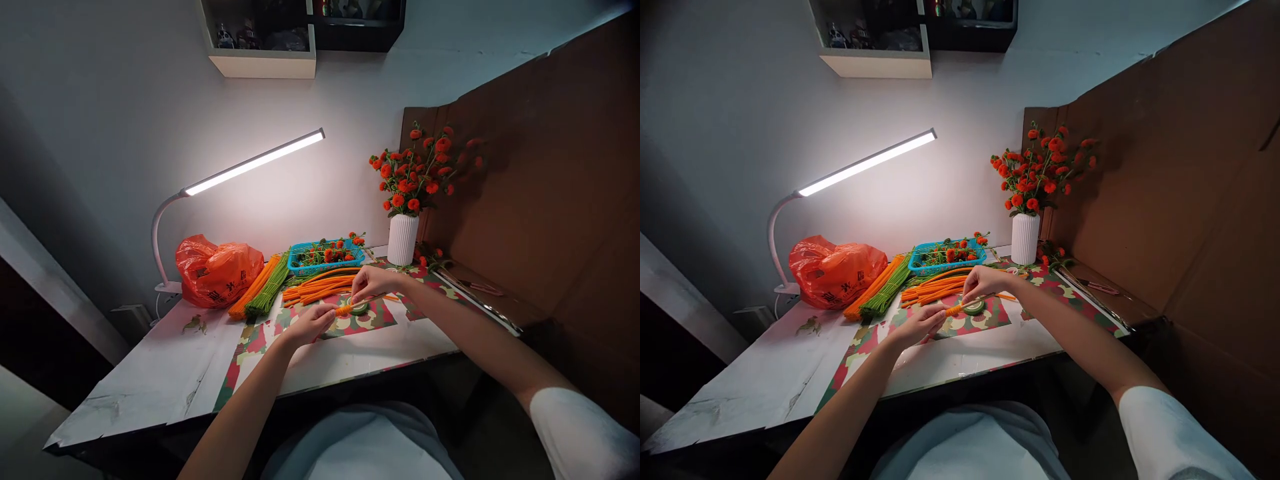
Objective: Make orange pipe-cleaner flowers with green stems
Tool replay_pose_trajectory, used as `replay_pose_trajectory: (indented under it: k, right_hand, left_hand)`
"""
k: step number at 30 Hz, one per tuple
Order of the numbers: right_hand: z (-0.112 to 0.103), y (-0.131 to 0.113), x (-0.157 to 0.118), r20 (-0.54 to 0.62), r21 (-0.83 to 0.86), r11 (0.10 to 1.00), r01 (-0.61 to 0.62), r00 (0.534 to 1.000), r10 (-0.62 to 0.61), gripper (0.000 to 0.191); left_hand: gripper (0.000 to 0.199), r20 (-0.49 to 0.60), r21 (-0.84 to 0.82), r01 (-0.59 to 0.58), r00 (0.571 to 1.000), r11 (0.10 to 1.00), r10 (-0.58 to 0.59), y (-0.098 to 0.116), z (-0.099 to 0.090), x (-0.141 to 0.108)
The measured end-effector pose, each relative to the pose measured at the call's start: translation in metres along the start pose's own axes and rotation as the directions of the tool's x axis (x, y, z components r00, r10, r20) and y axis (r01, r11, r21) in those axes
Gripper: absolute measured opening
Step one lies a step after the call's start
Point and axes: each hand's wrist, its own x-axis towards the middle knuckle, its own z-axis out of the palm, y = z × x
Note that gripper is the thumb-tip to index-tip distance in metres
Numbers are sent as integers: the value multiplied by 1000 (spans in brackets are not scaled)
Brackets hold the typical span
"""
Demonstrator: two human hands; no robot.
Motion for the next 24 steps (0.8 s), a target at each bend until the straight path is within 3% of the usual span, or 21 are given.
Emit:
replay_pose_trajectory:
  k: [3,5,8,11,14,17,20,24]
  right_hand:
    - [6,-4,3,-37,-191,981,-28,999,21,23]
    - [19,-6,8,-218,-370,929,-27,974,-58,11]
    - [44,-3,18,-442,-573,819,13,837,-322,15]
    - [64,5,30,-642,-429,902,57,683,-348,17]
    - [72,11,39,-767,-44,974,223,618,-176,19]
    - [73,10,41,-789,247,912,327,614,-6,23]
    - [72,8,40,-765,427,824,372,635,109,28]
    - [72,12,37,-662,568,732,376,737,135,32]
  left_hand:
    - [34,-98,125,-6,995,992,18,-5,0,4]
    - [30,-257,152,-15,965,988,54,-9,0,8]
    - [31,-438,-26,-16,899,1000,3,-16,-2,13]
    - [40,-418,-343,-24,899,939,-129,-18,-3,16]
    - [46,-388,-515,-107,914,851,-120,-15,0,16]
    - [44,-389,-568,-176,918,804,-74,-11,4,18]
    - [43,-372,-594,-201,927,779,-44,-10,8,19]
    - [36,-317,-599,-198,949,776,-3,-11,6,16]
